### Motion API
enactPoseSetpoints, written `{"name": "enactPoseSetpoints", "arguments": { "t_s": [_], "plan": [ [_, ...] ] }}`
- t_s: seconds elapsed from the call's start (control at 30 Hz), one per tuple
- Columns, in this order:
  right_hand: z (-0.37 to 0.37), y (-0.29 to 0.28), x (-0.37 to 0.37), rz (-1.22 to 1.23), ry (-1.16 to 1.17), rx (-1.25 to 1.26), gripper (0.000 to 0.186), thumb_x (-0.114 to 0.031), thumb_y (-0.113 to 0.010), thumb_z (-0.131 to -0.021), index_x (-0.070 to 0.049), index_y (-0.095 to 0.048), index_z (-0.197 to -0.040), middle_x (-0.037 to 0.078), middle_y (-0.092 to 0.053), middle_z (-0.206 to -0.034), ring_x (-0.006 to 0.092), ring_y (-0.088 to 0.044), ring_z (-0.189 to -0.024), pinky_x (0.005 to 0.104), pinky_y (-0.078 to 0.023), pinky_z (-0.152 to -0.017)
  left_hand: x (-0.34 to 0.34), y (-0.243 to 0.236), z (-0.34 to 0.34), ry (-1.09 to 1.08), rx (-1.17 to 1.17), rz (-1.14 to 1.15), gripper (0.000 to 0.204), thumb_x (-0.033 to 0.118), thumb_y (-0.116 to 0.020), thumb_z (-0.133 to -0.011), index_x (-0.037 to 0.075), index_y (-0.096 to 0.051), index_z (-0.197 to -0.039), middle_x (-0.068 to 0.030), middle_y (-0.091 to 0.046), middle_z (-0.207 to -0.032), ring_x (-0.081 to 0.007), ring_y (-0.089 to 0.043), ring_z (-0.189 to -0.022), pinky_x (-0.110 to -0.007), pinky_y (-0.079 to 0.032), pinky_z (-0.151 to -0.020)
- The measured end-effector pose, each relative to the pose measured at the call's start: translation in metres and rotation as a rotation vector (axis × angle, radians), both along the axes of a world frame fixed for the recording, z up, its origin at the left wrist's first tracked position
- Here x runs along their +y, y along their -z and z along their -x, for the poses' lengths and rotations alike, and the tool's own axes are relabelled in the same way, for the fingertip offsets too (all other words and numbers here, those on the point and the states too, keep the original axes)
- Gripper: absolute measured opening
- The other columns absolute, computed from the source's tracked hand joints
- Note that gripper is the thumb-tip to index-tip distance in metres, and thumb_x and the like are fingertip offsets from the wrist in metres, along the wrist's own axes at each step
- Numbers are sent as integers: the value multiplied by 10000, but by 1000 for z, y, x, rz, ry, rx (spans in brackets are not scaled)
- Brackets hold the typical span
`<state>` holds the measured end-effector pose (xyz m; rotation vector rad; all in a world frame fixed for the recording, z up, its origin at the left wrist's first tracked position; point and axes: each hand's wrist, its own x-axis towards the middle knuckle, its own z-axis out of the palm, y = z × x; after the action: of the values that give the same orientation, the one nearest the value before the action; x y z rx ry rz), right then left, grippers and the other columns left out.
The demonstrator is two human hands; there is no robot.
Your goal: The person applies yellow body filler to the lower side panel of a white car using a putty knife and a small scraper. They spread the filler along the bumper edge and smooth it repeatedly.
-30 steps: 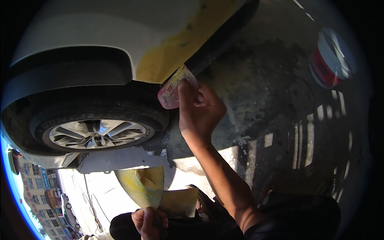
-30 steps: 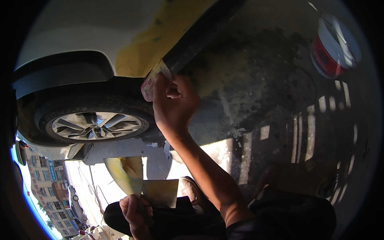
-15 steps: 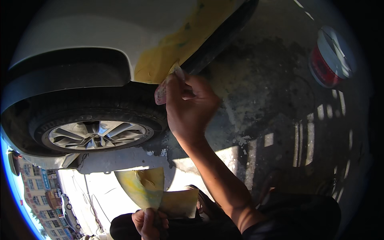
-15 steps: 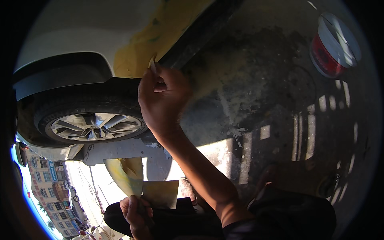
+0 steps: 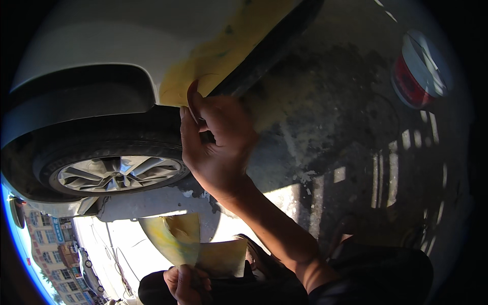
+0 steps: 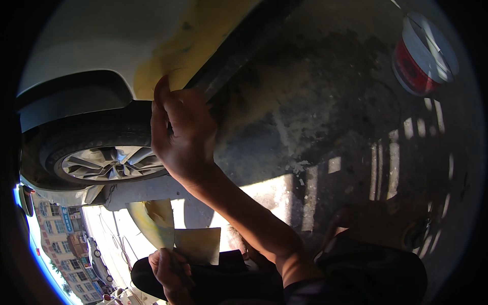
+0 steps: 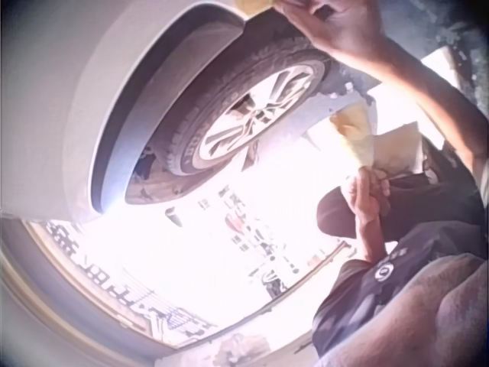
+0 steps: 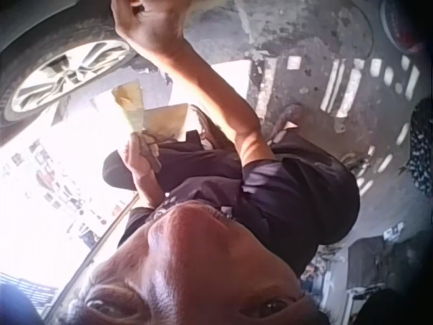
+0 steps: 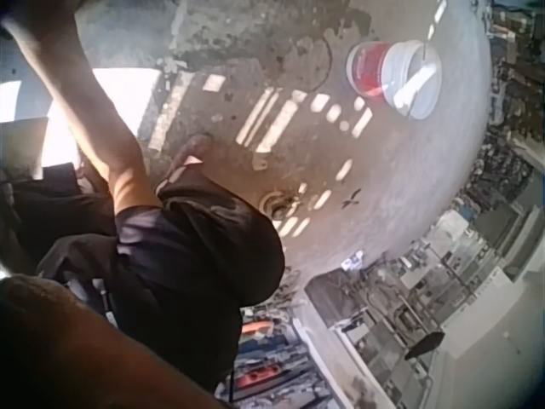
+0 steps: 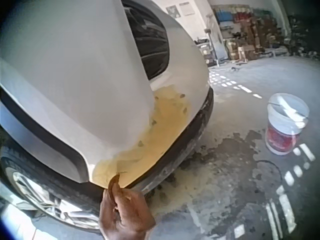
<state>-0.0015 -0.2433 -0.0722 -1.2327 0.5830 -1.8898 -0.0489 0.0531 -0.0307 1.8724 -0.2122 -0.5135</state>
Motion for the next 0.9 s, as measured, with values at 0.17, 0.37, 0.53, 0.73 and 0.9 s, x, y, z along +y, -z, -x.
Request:
{"name": "enactPoseSetpoints", "arguments": {
  "t_s": [0.17, 0.37, 0.53, 0.73, 0.9],
  "plan": [
    [24, 14, 3, 83, -127, 100, 242, 45, -737, -870, -5, -730, -1107, 65, -683, -873, 105, -625, -701, 241, -521, -633, 0, 2, -6, 57, -13, 64, 547, 314, -463, -1076, -15, -596, -661, -89, -554, -496, -165, -503, -334, -269, -395, -311],
    [45, 30, 8, -523, -580, -79, 128, -80, -696, -944, 12, -715, -1030, 43, -718, -876, 77, -638, -776, 248, -520, -716, -6, -7, -11, 119, 113, 175, 462, 256, -525, -1065, -88, -672, -793, -103, -575, -537, -158, -548, -437, -289, -446, -425],
    [71, 36, -1, -654, -891, -149, 169, -77, -719, -940, 47, -724, -1056, 49, -728, -929, 91, -660, -849, 267, -525, -776, -21, -6, -11, 157, 71, 62, 465, 248, -499, -1082, -70, -660, -783, -58, -564, -541, -133, -537, -448, -263, -445, -456],
    [100, -1, -4, 350, -876, 377, 223, 66, -777, -809, 3, -752, -1021, 112, -696, -968, 179, -691, -842, 284, -627, -700, -24, -7, -9, 217, 60, 93, 443, 230, -494, -1092, -71, -668, -818, -25, -568, -579, -84, -513, -483, -242, -407, -470],
    [105, -14, 9, 616, -734, 638, 249, -5, -821, -723, -100, -760, -945, 21, -686, -882, 156, -638, -744, 297, -498, -654, -20, -5, -9, 258, 15, 8, 445, 242, -485, -1095, -75, -680, -851, -36, -610, -615, -70, -541, -517, -225, -412, -483]
  ]
}}
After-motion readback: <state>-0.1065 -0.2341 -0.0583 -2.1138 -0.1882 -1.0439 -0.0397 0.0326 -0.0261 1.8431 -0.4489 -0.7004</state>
